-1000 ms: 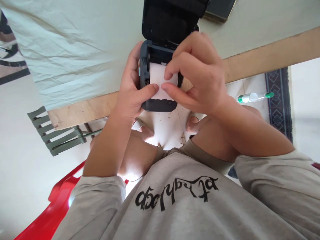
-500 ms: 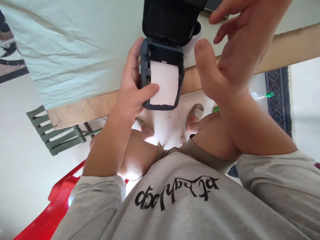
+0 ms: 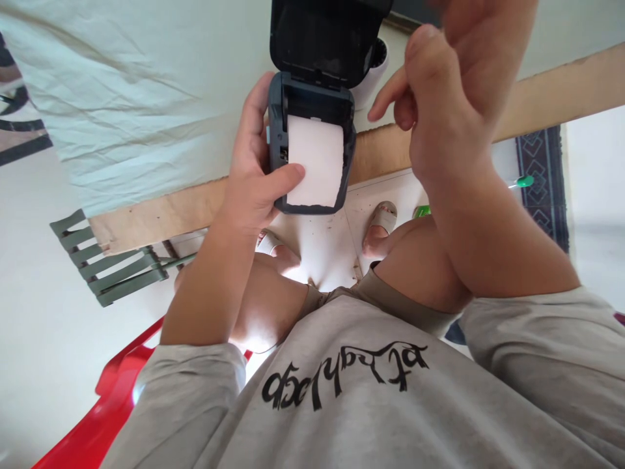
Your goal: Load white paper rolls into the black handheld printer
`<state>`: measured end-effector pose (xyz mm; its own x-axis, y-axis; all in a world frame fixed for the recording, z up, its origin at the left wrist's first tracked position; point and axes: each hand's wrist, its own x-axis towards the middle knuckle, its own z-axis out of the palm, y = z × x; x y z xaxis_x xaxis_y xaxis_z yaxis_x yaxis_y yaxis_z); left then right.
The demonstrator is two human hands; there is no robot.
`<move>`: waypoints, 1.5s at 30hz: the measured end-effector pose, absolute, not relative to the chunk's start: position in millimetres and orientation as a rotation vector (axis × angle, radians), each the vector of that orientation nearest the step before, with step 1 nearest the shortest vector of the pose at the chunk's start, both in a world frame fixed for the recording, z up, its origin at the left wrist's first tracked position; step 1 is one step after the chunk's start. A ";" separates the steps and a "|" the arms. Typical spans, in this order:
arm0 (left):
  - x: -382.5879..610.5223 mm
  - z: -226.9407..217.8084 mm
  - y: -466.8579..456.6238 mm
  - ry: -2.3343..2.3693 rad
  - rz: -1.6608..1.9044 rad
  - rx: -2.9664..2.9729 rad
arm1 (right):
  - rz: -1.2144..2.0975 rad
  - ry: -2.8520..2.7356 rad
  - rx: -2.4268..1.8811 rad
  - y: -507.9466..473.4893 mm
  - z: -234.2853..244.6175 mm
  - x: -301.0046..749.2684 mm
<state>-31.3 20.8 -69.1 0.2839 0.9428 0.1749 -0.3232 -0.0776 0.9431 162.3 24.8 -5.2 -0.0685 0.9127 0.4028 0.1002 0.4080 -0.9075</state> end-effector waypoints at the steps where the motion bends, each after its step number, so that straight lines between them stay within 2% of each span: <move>1: -31.4 -68.2 20.6 0.663 1.181 1.199 | 0.824 -1.470 -0.914 25.3 -6.8 161.2; 6: -29.7 -65.1 16.7 0.681 1.210 1.188 | 0.666 -1.501 -0.999 22.2 -5.1 158.6; 16: -15.5 -46.3 1.1 0.800 1.249 1.138 | 0.849 -1.999 -0.974 14.5 -13.7 154.1; 45: -22.5 -57.0 17.2 0.510 1.234 1.153 | 0.680 -2.124 -0.868 18.0 -21.3 154.0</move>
